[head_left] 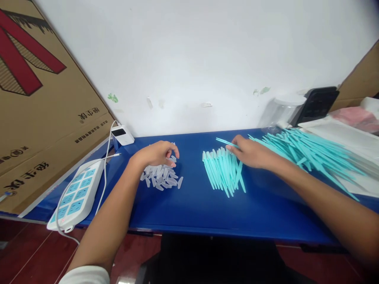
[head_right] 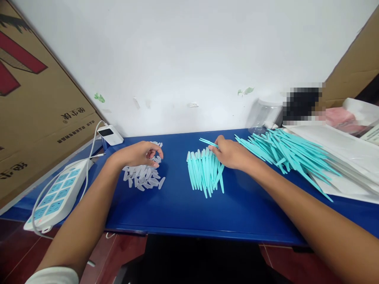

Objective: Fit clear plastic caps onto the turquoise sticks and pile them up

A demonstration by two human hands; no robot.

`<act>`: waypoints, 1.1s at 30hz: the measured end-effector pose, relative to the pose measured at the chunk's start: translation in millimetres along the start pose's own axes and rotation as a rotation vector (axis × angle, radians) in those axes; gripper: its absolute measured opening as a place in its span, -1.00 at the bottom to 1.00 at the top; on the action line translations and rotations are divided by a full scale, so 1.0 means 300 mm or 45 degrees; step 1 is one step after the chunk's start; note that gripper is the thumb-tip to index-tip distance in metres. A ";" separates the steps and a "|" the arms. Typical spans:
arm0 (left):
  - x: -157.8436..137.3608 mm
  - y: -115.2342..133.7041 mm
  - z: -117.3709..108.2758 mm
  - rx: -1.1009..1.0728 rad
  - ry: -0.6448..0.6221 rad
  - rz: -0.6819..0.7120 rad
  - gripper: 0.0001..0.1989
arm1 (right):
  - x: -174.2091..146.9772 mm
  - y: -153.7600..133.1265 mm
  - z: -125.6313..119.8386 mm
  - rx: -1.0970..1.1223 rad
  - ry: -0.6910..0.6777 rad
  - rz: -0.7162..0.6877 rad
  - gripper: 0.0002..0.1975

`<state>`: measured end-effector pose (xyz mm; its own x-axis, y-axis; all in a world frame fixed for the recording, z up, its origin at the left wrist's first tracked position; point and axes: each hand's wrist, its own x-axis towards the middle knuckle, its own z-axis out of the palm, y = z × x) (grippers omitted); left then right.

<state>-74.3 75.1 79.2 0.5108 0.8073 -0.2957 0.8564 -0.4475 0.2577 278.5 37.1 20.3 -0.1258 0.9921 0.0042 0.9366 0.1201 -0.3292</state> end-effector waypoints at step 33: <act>-0.004 0.000 0.042 0.102 -0.049 -0.244 -0.50 | 0.000 -0.034 0.041 -0.147 0.256 -0.206 -0.61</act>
<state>-74.0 69.2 67.9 0.3392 0.8659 -0.3676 0.9406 -0.3175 0.1201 264.9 35.5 12.2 -0.2200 0.9459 0.2386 0.9423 0.2693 -0.1990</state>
